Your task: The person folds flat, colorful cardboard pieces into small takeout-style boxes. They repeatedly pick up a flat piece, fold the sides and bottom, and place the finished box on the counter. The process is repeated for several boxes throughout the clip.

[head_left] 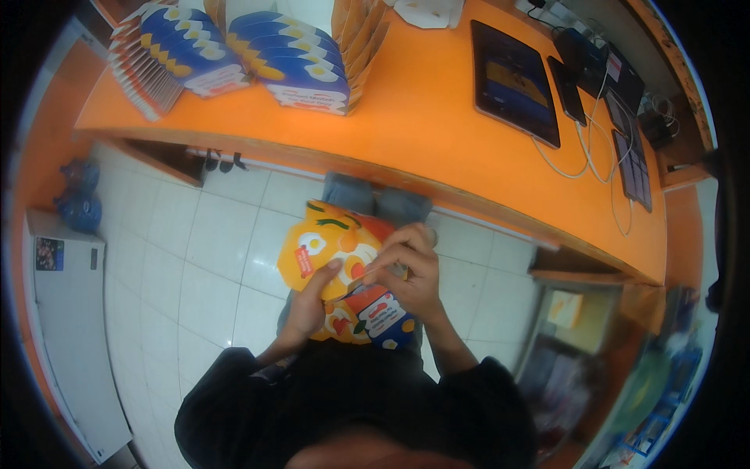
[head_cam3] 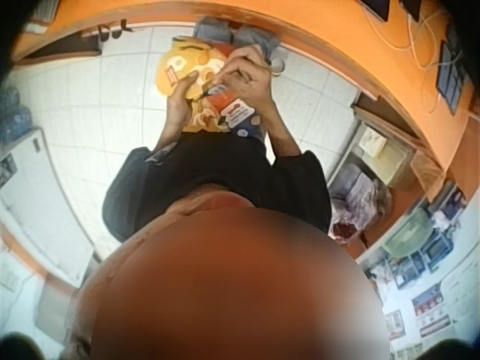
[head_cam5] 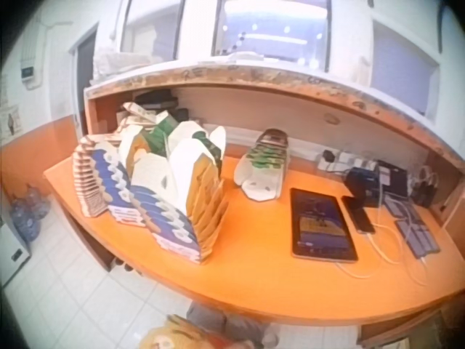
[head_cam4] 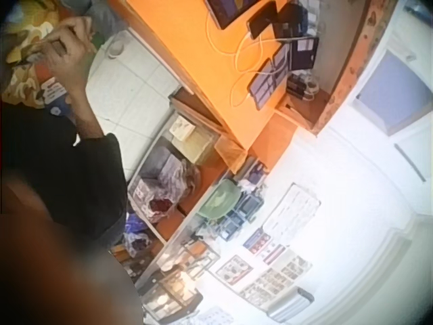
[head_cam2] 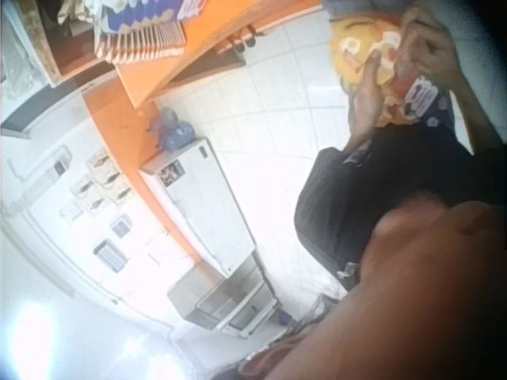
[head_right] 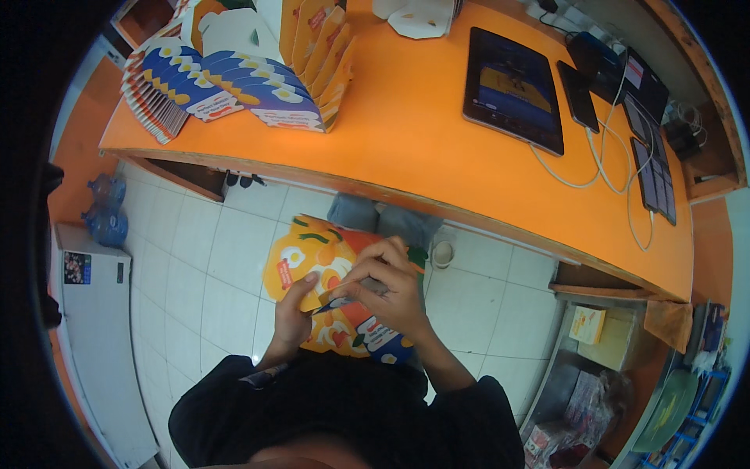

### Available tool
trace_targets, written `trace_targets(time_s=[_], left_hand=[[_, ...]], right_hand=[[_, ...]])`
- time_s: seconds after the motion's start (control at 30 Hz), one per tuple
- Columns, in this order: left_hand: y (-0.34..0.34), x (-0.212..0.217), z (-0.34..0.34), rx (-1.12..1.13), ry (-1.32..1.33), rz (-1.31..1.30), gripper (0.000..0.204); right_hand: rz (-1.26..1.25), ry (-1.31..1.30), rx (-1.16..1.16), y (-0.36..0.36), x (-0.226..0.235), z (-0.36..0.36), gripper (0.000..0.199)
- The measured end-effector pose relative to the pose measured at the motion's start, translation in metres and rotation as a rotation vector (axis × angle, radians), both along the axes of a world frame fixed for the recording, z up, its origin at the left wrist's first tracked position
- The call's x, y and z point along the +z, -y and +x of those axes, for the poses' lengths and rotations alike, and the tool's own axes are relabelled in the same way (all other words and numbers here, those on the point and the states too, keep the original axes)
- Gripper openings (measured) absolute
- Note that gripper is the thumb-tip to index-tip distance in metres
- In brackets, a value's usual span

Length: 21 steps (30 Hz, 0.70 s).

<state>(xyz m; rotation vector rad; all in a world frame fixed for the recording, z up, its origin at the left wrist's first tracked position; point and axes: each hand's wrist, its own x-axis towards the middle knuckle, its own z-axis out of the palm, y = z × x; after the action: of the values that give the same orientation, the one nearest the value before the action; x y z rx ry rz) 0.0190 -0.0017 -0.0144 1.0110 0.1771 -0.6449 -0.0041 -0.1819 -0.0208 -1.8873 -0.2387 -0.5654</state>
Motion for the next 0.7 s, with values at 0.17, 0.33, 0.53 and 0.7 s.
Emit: trace_targets(time_s=[0.17,0.33,0.53,0.7], left_hand=[[0.004,0.002,-0.008,0.069,0.351,0.196,0.036],[0.008,0.003,-0.01,0.068,0.573,0.278,0.032],[0.008,0.011,-0.009,0.091,0.557,0.283,0.029],[0.008,0.014,-0.001,0.08,0.476,0.406,0.029]], right_hand=[[0.287,-0.232,0.003,-0.017,0.002,-0.002,0.015],[0.457,-0.224,-0.029,-0.03,0.0,-0.001,0.02],[0.466,-0.207,-0.026,-0.028,0.0,0.001,0.019],[0.497,-0.269,0.021,-0.026,0.0,0.0,0.017]])
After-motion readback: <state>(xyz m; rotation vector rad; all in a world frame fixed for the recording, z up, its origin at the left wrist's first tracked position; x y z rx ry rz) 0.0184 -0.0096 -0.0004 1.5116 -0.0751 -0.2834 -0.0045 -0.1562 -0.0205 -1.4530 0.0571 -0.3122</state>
